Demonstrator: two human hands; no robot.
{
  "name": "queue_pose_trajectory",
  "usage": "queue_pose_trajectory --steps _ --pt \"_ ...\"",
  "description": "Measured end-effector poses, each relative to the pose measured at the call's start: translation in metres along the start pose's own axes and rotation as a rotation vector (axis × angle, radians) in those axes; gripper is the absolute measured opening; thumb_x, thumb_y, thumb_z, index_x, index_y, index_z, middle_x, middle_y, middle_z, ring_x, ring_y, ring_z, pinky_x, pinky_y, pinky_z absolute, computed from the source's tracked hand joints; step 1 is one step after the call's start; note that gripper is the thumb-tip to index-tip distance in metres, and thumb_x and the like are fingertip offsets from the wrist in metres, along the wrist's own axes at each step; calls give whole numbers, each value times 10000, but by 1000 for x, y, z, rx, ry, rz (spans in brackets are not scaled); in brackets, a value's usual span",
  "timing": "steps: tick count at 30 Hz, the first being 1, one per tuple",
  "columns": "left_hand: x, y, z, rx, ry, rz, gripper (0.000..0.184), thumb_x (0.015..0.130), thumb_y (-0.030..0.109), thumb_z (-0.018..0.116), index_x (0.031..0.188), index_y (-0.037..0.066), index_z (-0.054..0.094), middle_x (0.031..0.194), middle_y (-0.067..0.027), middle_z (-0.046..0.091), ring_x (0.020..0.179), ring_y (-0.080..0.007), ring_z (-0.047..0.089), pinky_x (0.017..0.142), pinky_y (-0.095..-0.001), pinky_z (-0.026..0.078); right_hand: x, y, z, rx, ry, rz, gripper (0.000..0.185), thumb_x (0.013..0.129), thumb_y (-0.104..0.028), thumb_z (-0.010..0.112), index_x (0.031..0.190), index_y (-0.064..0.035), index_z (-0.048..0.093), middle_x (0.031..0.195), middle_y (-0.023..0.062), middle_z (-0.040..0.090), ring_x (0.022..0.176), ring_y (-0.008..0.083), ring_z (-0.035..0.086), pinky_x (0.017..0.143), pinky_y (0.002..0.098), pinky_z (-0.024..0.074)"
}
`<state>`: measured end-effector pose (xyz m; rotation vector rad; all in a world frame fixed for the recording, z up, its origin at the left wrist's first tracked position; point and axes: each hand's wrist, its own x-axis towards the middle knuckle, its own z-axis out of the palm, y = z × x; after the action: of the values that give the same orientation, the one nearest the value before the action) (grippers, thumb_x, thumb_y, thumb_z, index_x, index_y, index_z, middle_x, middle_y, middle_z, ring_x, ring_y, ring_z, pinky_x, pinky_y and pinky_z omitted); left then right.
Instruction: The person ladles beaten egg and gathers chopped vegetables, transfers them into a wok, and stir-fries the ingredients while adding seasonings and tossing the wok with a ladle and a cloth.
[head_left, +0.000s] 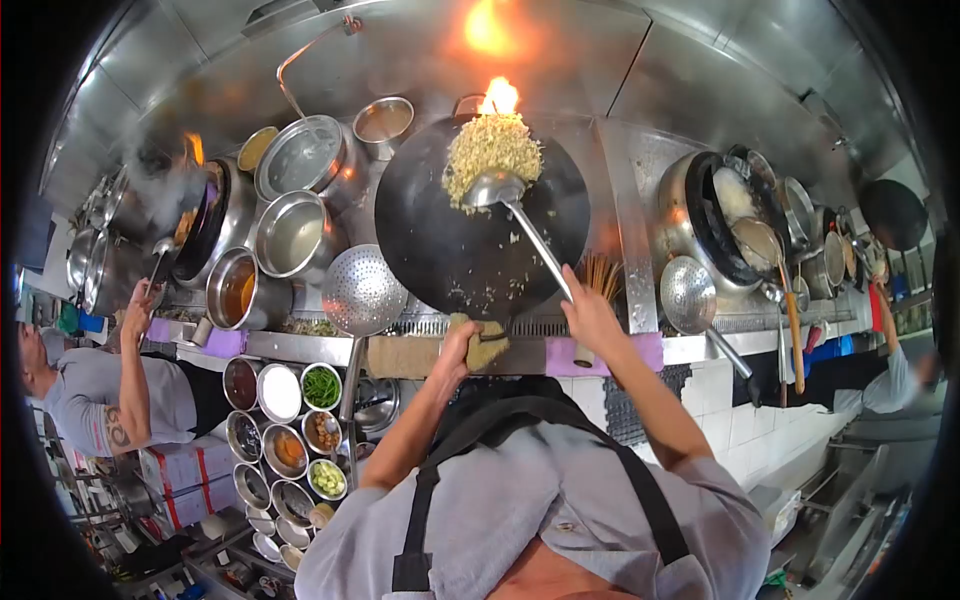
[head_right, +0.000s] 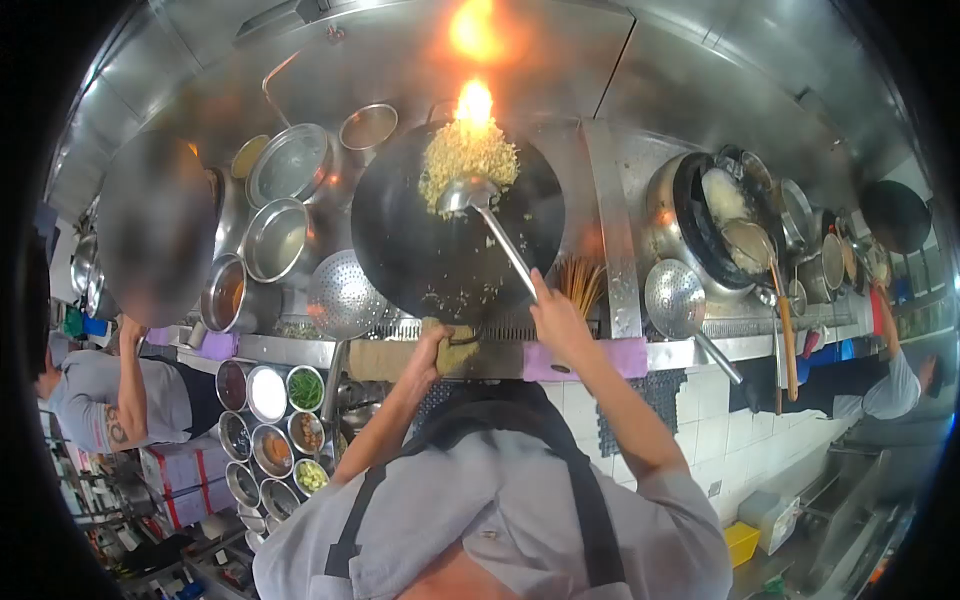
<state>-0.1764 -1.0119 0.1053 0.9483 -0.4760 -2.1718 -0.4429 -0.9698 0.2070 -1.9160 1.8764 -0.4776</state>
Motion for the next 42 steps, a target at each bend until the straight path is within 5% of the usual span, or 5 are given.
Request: queue_pose_trajectory --steps 10,18,29,34,42 --pt "86 65 4 -18 103 -124 422 961 308 633 1251 5 576 1149 -185 673 979 -341 704 803 -442 618 31 42 27 39 -13 -71 710 931 -69 575 1566 -14 262 867 254 657 685 429 643 670 495 501" --pt "-50 4 -71 -179 144 -168 429 952 299 652 1256 3 588 1159 -180 673 1027 -323 692 868 -491 606 59 -17 -30 1409 -145 351 214 1019 -127 515 1220 -60 542 642 16 483 395 101 426 334 283 342" --pt "-68 -7 -118 -220 248 -81 380 958 295 648 1209 12 622 1132 -145 691 994 -293 701 884 -453 599 129 -9 -30 1292 -365 376 157 991 -101 515 1141 -54 520 626 -4 436 405 86 404 351 290 345" --pt "-72 -8 -108 -181 279 -64 386 952 287 655 1220 12 611 1128 -149 690 992 -301 702 870 -462 604 128 -17 -18 600 -125 332 384 988 -58 461 1370 -45 503 671 -2 456 393 78 388 351 281 358" --pt "-65 -17 -120 -220 237 -104 438 943 287 665 1251 -11 577 1150 -175 677 1018 -328 695 872 -490 604 116 16 0 1136 -311 512 430 981 -81 515 1411 -65 514 670 0 476 399 84 407 337 288 346"
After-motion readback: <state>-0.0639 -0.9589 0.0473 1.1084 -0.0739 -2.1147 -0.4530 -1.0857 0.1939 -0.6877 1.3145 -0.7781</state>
